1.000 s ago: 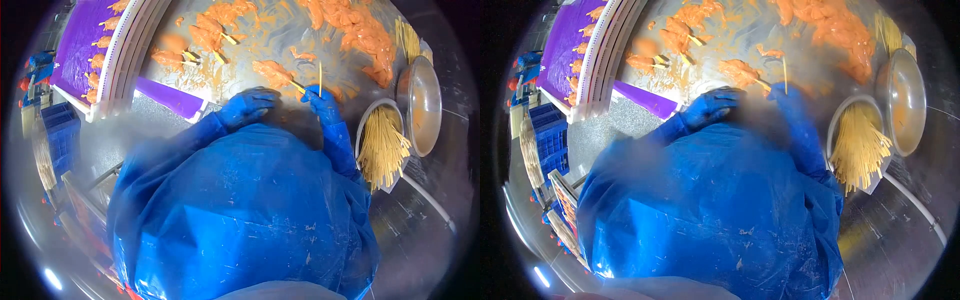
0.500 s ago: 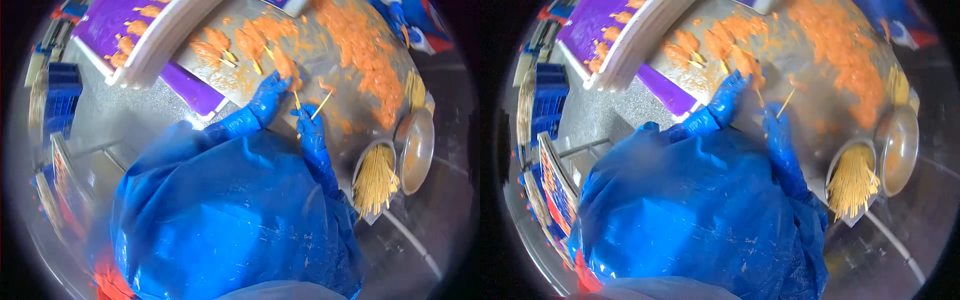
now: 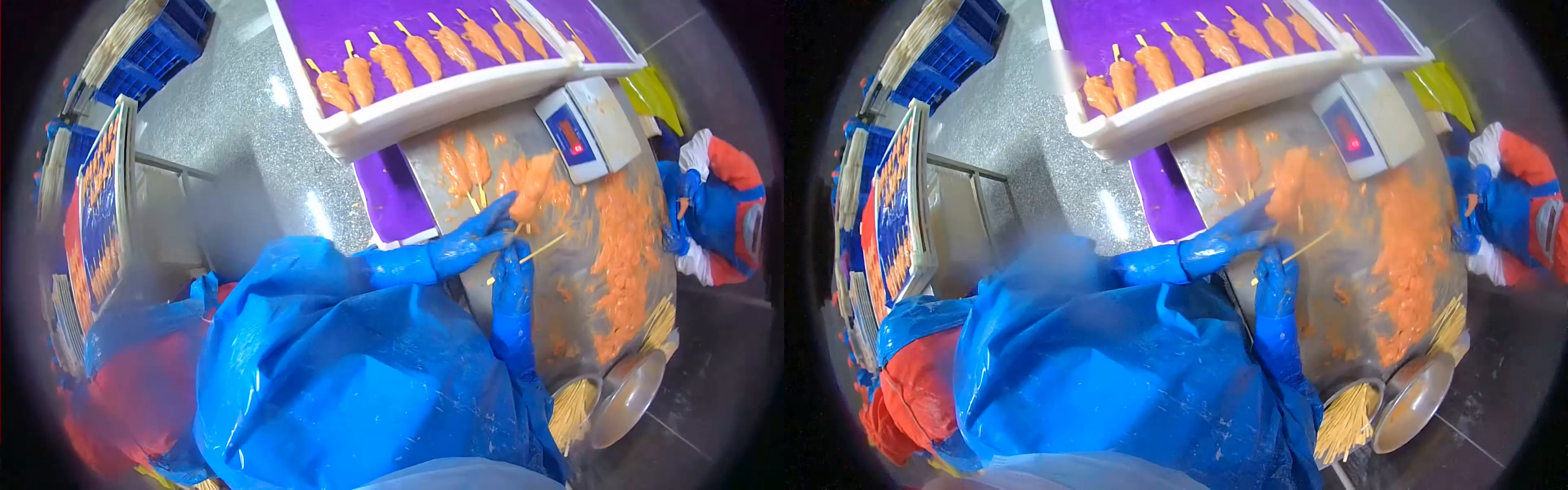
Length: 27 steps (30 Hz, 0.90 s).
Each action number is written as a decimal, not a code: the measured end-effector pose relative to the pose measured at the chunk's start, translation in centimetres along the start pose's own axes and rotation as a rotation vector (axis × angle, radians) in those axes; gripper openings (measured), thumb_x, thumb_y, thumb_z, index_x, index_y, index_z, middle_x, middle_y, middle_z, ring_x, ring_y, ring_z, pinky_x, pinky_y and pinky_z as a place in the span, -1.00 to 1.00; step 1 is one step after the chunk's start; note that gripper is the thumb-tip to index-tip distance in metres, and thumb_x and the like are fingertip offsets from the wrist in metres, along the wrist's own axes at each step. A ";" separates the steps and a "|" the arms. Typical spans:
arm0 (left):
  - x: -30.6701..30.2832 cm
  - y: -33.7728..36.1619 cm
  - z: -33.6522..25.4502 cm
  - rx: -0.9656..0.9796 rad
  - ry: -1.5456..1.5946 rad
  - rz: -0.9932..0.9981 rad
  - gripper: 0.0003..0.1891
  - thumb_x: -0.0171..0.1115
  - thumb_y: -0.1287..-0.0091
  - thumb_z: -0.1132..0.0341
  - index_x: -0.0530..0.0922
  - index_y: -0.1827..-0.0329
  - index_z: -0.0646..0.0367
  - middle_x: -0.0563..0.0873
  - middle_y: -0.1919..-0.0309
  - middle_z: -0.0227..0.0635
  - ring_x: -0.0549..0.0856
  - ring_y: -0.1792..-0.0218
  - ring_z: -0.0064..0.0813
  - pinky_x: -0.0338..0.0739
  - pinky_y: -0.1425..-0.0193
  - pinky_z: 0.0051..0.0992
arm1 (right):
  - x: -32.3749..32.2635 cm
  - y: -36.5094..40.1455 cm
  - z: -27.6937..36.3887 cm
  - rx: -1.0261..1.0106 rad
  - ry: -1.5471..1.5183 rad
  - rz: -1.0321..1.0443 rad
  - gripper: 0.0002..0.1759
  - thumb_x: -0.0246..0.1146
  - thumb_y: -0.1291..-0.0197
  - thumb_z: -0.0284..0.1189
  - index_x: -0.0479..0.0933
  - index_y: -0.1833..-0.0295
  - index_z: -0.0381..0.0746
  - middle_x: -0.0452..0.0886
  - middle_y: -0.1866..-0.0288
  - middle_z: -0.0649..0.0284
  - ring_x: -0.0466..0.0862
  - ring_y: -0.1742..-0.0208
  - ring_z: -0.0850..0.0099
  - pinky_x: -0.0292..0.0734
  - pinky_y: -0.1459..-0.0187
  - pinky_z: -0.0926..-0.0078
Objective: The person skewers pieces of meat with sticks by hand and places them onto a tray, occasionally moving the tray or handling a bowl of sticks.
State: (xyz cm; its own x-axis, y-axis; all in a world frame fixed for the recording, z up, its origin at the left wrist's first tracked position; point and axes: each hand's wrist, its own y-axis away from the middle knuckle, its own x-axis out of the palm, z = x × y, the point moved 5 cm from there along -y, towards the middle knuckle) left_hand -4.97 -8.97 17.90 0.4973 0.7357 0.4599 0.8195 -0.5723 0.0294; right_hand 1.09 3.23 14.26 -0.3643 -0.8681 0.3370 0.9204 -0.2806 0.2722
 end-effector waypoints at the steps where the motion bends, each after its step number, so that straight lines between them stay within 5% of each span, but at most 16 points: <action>1: -1.7 0.1 -0.3 0.077 -0.064 0.025 -0.28 0.16 -0.49 0.22 0.03 -0.60 0.21 0.28 -0.48 -0.11 0.27 -0.49 -0.30 0.16 -0.55 -0.25 | -0.1 -1.9 -0.3 -0.017 0.076 0.069 -0.84 0.22 -0.38 -0.37 0.49 0.02 -0.19 0.43 0.41 0.43 0.31 0.52 0.71 0.19 0.50 0.71; 4: -5.8 3.0 -5.2 0.032 -0.085 0.109 -0.35 0.09 -0.52 0.19 0.09 -0.58 0.18 0.25 -0.51 -0.15 0.26 -0.51 -0.29 0.12 -0.57 -0.26 | 2.7 -7.0 1.7 -0.077 0.182 0.154 -0.80 0.21 -0.39 -0.37 0.49 -0.04 -0.20 0.50 0.33 0.41 0.33 0.48 0.73 0.18 0.50 0.73; 7: -10.8 6.0 -9.0 -0.004 -0.045 0.079 -0.46 0.06 -0.52 0.18 0.29 -0.48 0.25 0.45 -0.39 -0.12 0.37 -0.45 -0.28 0.10 -0.57 -0.26 | 8.2 -11.1 4.5 -0.039 0.330 0.193 -0.83 0.23 -0.36 -0.37 0.52 0.03 -0.20 0.48 0.38 0.45 0.32 0.50 0.74 0.17 0.52 0.74; 9: -14.1 8.3 -13.2 0.153 -0.193 -0.156 -0.52 0.04 -0.53 0.19 0.40 -0.40 0.28 0.55 -0.30 -0.16 0.49 -0.35 -0.31 0.25 -0.50 -0.26 | 15.5 -12.0 6.8 -0.012 0.377 0.420 -0.82 0.27 -0.33 -0.34 0.55 0.07 -0.21 0.42 0.44 0.52 0.30 0.53 0.76 0.14 0.53 0.75; 12: -19.2 10.6 -16.4 0.299 -0.372 -0.343 -0.54 0.03 -0.52 0.18 0.45 -0.36 0.29 0.59 -0.25 -0.13 0.53 -0.31 -0.31 0.30 -0.46 -0.27 | 24.6 -15.9 6.2 0.002 0.529 0.452 -0.75 0.33 -0.28 -0.31 0.57 0.05 -0.22 0.31 0.50 0.56 0.25 0.56 0.75 0.09 0.55 0.73; 17: -23.9 13.1 -18.8 0.416 -0.225 -0.587 -0.49 0.05 -0.50 0.13 0.46 -0.31 0.39 0.65 -0.15 -0.03 0.60 -0.23 -0.25 0.36 -0.42 -0.24 | 36.6 -19.6 2.2 0.052 0.511 0.633 -0.73 0.38 -0.24 -0.29 0.61 0.02 -0.19 0.52 0.42 0.50 0.36 0.52 0.74 0.20 0.50 0.75; 23: -27.0 15.3 -19.0 0.465 -0.150 -0.764 -0.50 0.04 -0.50 0.15 0.46 -0.30 0.40 0.65 -0.14 -0.02 0.62 -0.21 -0.23 0.37 -0.40 -0.24 | 41.4 -24.6 -4.9 0.017 0.658 0.800 -0.72 0.27 -0.30 -0.37 0.64 0.00 -0.34 0.72 0.27 0.23 0.67 0.28 0.45 0.57 0.18 0.47; 27: -29.7 15.2 -19.0 0.509 -0.176 -0.751 -0.52 0.03 -0.50 0.18 0.47 -0.30 0.39 0.65 -0.14 -0.02 0.62 -0.20 -0.23 0.37 -0.40 -0.24 | 41.5 -23.6 -2.3 -0.093 0.841 0.721 -0.69 0.22 -0.36 -0.32 0.63 -0.01 -0.35 0.70 0.30 0.23 0.65 0.33 0.48 0.55 0.18 0.48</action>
State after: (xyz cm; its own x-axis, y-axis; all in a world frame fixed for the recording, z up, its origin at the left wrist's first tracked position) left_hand -12.63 -46.38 21.55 -0.2131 0.9177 0.3352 0.9502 0.2745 -0.1475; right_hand -35.41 -27.17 19.73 0.4406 -0.8314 -0.3386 0.8976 0.4031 0.1784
